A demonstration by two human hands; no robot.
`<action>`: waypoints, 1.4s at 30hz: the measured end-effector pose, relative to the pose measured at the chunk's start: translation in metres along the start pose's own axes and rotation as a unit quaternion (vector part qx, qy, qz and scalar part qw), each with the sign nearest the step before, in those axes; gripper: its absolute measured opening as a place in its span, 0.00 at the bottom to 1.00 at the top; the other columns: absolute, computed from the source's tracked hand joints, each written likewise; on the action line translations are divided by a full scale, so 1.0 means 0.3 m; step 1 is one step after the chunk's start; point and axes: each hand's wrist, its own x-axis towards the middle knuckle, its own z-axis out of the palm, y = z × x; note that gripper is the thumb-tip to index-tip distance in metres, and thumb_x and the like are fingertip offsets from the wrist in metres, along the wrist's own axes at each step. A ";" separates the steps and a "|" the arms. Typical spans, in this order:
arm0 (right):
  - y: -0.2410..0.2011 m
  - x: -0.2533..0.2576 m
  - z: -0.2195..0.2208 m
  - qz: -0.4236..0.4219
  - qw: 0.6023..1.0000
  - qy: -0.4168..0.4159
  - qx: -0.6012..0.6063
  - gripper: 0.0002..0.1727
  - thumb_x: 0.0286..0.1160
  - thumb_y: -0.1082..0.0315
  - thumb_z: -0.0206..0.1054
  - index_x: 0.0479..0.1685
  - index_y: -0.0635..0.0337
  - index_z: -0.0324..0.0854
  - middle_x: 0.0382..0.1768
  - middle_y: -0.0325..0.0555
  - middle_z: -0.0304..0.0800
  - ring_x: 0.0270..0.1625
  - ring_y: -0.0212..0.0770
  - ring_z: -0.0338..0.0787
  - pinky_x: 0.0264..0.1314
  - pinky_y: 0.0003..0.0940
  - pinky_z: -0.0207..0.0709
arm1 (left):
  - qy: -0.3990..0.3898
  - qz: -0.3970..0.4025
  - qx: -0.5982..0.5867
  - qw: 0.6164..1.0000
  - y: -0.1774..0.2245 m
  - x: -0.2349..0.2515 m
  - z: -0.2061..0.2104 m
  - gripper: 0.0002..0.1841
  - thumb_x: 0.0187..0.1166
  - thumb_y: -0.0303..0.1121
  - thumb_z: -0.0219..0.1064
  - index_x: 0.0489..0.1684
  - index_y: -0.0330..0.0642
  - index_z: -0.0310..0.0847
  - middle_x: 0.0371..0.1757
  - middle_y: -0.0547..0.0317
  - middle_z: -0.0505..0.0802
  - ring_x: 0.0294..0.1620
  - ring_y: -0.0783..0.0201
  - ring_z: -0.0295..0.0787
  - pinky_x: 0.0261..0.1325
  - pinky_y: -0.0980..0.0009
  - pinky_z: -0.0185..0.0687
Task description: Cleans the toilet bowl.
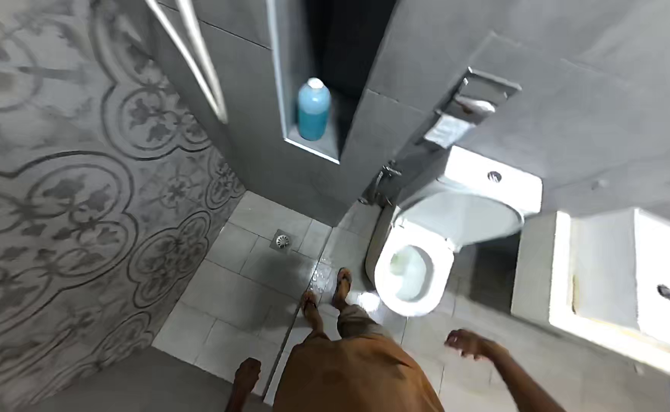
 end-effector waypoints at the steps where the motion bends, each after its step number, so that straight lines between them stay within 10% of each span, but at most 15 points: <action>1: 0.072 -0.041 0.031 -0.006 0.997 0.063 0.047 0.24 0.87 0.53 0.64 0.69 0.63 0.82 0.59 0.67 0.90 0.58 0.65 0.90 0.62 0.66 0.80 | -0.013 -0.004 0.052 0.999 0.006 0.018 -0.012 0.20 0.91 0.36 0.57 0.67 0.26 0.80 0.64 0.30 0.89 0.63 0.37 0.89 0.68 0.41 0.81; 6: 0.113 -0.150 0.137 0.038 0.911 0.342 0.228 0.22 0.89 0.56 0.58 0.70 0.61 0.81 0.58 0.63 0.91 0.62 0.62 0.90 0.66 0.67 0.78 | -0.050 0.103 0.261 0.959 0.371 0.064 0.055 0.20 0.88 0.37 0.60 0.67 0.29 0.82 0.63 0.30 0.89 0.67 0.36 0.87 0.72 0.37 0.78; 14: 0.242 0.057 0.515 -0.221 0.938 0.107 0.246 0.26 0.86 0.54 0.64 0.71 0.67 0.80 0.62 0.64 0.89 0.64 0.58 0.89 0.74 0.59 0.76 | -0.035 0.274 0.218 0.936 1.138 -0.127 0.484 0.18 0.91 0.32 0.52 0.71 0.32 0.78 0.65 0.37 0.89 0.62 0.45 0.89 0.64 0.46 0.83; 28: 1.498 -0.058 0.917 0.107 0.845 0.222 0.474 0.23 0.88 0.54 0.61 0.67 0.63 0.82 0.58 0.62 0.91 0.61 0.60 0.91 0.68 0.62 0.79 | -0.172 0.314 0.338 0.870 1.015 -0.301 1.571 0.14 0.88 0.28 0.60 0.64 0.30 0.83 0.57 0.39 0.93 0.57 0.50 0.93 0.67 0.51 0.85; 37: 1.706 0.005 0.815 0.002 0.829 0.173 0.532 0.24 0.86 0.55 0.64 0.72 0.63 0.79 0.58 0.60 0.91 0.59 0.53 0.92 0.70 0.54 0.81 | -0.154 0.450 0.382 0.792 1.389 -0.348 2.231 0.15 0.88 0.26 0.54 0.62 0.36 0.86 0.51 0.49 0.96 0.48 0.55 0.96 0.60 0.51 0.90; 42: 1.990 -0.046 0.750 0.064 0.807 0.163 0.565 0.25 0.86 0.55 0.65 0.71 0.63 0.80 0.56 0.61 0.92 0.56 0.56 0.92 0.67 0.55 0.81 | -0.212 0.399 0.527 0.720 1.660 -0.405 2.645 0.16 0.89 0.33 0.56 0.67 0.40 0.84 0.59 0.44 0.94 0.61 0.48 0.92 0.71 0.45 0.82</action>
